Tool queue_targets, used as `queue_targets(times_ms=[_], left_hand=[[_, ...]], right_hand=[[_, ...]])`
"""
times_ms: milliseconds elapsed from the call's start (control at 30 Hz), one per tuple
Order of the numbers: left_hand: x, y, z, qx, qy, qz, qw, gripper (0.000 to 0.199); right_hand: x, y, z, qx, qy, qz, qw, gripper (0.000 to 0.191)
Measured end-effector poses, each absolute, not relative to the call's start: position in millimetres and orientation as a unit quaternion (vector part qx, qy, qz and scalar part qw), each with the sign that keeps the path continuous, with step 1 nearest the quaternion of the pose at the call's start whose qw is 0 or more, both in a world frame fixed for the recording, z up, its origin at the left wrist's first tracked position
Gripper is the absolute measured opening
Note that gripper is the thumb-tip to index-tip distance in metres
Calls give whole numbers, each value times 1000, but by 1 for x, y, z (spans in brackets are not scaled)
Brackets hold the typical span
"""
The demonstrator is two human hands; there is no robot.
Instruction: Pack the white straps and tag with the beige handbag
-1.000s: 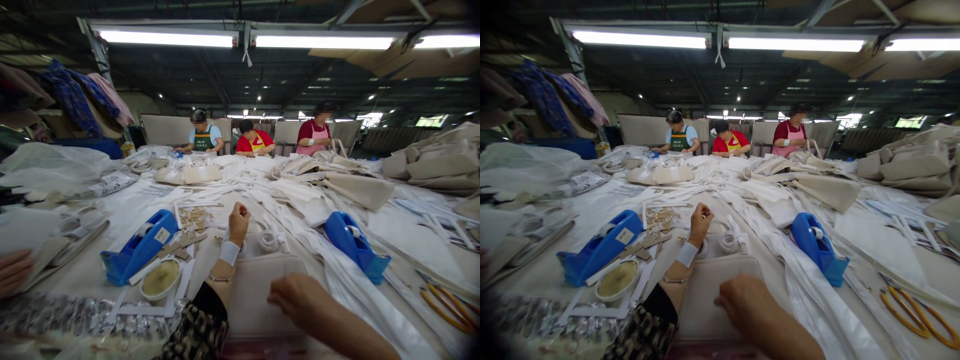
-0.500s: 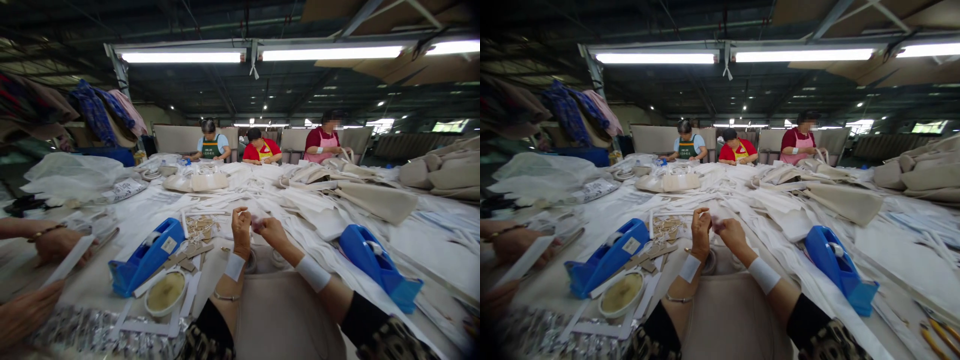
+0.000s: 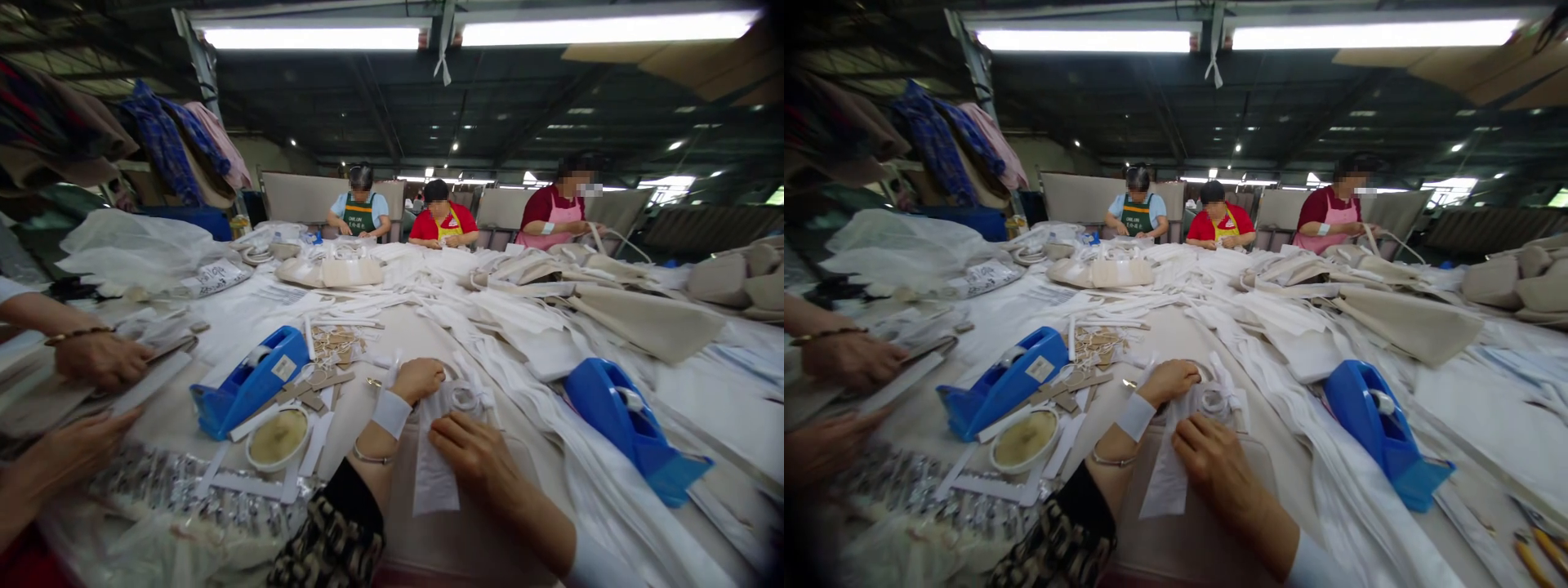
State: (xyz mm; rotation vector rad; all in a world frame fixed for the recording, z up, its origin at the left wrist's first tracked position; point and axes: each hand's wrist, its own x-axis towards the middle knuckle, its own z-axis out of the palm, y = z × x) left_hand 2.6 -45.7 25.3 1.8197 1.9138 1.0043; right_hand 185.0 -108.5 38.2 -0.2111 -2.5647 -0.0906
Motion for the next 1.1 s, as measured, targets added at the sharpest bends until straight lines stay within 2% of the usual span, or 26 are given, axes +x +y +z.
queue_targets(times_ms=[167,367,633,733,933,1100], left_hand=[[7,-43,21,676,678,262,119,19],[10,-46,25,695,679,215,94,21],[16,-46,25,688,680,244,73,19],[17,-50,41,687,667,280,70,20],[25,-117,73,748,554,353,96,22],[33,-193,30,808,494,304,103,35]], right_hand=[[197,-116,31,-42,-953,-72,292,30],[204,-123,25,-38,-952,-94,290,36],[225,-153,-5,-74,-956,-109,260,42],[232,-161,-13,-79,-959,-103,252,56],[234,-160,-23,-75,-955,-91,274,64],[228,-163,-22,-104,-954,-15,282,66]])
